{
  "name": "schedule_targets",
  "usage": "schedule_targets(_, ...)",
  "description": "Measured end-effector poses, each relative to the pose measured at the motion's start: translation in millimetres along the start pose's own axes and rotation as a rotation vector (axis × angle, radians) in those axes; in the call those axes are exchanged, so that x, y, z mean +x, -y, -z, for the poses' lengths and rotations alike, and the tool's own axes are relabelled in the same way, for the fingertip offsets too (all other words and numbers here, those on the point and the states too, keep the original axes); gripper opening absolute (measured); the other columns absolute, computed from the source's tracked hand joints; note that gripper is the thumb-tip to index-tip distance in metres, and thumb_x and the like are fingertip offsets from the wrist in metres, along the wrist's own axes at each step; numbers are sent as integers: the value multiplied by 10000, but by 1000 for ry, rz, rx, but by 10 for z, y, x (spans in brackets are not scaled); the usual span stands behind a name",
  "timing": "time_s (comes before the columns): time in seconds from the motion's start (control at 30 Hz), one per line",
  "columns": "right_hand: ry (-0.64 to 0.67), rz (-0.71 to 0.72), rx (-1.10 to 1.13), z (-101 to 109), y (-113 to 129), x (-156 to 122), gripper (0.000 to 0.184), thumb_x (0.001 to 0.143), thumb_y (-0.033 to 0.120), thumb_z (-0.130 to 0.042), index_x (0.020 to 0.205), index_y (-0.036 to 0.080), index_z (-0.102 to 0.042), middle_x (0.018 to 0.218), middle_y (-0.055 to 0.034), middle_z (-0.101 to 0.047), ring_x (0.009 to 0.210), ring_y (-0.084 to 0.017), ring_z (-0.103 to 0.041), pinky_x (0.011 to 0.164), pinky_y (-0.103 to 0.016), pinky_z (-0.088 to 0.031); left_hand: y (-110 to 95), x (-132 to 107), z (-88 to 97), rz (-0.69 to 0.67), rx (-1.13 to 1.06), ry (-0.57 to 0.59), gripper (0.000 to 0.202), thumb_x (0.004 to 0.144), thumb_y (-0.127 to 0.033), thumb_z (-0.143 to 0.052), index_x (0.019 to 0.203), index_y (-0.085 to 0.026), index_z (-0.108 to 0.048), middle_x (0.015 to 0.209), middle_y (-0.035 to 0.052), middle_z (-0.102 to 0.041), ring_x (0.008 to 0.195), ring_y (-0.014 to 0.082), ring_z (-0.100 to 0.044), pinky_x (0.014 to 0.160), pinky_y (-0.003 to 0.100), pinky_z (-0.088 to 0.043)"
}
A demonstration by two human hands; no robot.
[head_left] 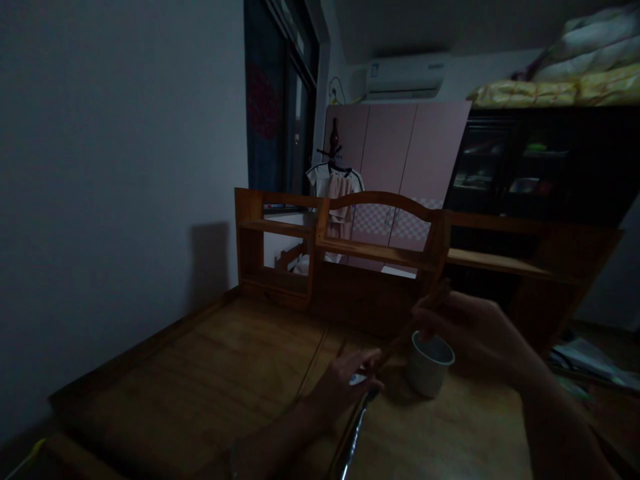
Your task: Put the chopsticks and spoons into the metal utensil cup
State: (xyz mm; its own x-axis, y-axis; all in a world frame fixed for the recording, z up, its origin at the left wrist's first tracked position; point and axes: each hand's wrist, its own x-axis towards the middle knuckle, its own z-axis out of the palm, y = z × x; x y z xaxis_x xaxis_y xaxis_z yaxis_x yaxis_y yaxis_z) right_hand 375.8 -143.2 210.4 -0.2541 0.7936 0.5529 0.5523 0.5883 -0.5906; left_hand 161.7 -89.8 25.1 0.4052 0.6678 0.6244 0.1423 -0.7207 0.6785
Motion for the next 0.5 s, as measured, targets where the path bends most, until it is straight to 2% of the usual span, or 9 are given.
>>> schedule_targets(0.1,-255,-88,-66,458,-240,-94,245,844,434,-628,926,216,-700,869,-110,-708,754,-219,-677,620,-297,-532,32,-3,-7,153,-38,-43,516,812,-459,-646,1273,-256,-532,981,35,-670,906,173,-655,825,289,-540)
schedule_targets(0.17,-408,-137,-158,713,-410,-181,205,859,436,-606,914,265,-705,868,-91,-705,780,-225,-663,637,-311,-509,55,-5,-12,211,-55,-47,503,812,-451,-650,1260,-254,-537,996,35,-668,927,177,-656,839,295,-535)
schedule_targets(0.23,-426,-179,-161,890,-585,-256,196,860,445,-599,923,291,-702,873,-74,-705,791,-230,-659,657,-320,-504,76,-5,-22,235,-76,-31,511,800,-451,-664,1252,-246,-543,995,39,-669,937,183,-655,839,298,-535)
schedule_targets(0.33,-369,-268,-153,1015,-851,-293,257,837,474,-610,948,265,-709,879,-86,-713,772,-237,-664,612,-314,-492,107,0,-37,251,-102,-8,495,797,-446,-668,1235,-243,-558,960,32,-679,909,180,-662,818,295,-540)
schedule_targets(0.43,-271,-378,-164,996,-1089,-222,366,806,522,-612,899,187,-727,812,-120,-714,716,-221,-664,551,-293,-459,135,10,-38,273,-98,-22,460,801,-439,-665,1207,-242,-575,927,21,-689,844,165,-671,763,277,-546)
schedule_targets(0.5,-211,-394,-154,922,-1220,-144,412,776,554,-629,839,159,-726,767,-112,-711,684,-212,-659,551,-285,-462,148,19,-31,287,-72,-38,431,805,-435,-660,1183,-240,-591,916,18,-695,808,159,-672,726,264,-545)
